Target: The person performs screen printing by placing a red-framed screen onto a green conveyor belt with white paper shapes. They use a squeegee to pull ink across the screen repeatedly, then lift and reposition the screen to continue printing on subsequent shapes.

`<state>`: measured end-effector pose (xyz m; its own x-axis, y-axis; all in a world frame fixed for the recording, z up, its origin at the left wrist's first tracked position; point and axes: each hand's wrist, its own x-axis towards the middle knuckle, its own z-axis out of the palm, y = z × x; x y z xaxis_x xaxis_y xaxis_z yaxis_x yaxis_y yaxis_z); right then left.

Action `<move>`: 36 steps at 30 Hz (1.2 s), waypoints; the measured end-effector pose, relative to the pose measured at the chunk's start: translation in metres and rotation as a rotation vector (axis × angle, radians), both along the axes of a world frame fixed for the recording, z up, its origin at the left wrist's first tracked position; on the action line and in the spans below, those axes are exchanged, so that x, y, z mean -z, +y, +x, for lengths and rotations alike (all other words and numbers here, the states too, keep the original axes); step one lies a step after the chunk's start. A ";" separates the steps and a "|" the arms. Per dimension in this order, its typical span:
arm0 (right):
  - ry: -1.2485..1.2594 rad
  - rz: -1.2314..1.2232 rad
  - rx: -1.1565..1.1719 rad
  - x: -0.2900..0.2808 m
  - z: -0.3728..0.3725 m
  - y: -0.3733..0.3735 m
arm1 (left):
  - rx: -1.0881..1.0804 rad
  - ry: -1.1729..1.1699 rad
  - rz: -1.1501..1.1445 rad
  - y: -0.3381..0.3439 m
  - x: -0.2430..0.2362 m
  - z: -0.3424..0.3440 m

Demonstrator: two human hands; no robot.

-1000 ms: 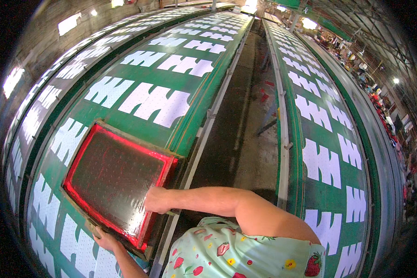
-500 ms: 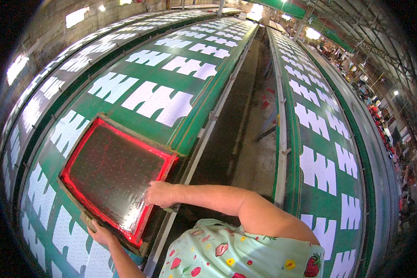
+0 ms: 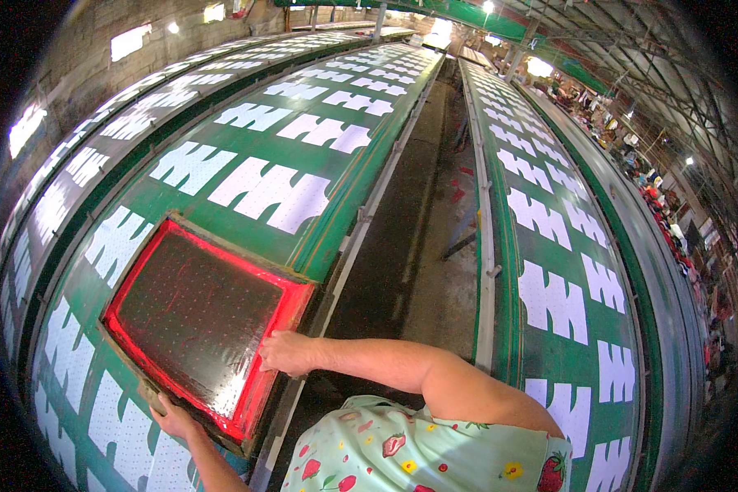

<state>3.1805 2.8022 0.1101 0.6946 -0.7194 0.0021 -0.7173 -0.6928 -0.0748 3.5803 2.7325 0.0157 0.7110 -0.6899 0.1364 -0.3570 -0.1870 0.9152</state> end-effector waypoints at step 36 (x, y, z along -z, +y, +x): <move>-0.072 0.207 0.010 -0.006 0.002 -0.003 | -0.006 0.138 -0.067 0.002 -0.014 -0.012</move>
<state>3.1823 2.7992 0.1166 0.6911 -0.7162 -0.0975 -0.7115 -0.6504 -0.2659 3.5687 2.7349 0.0301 0.7300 -0.6784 0.0828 -0.2264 -0.1257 0.9659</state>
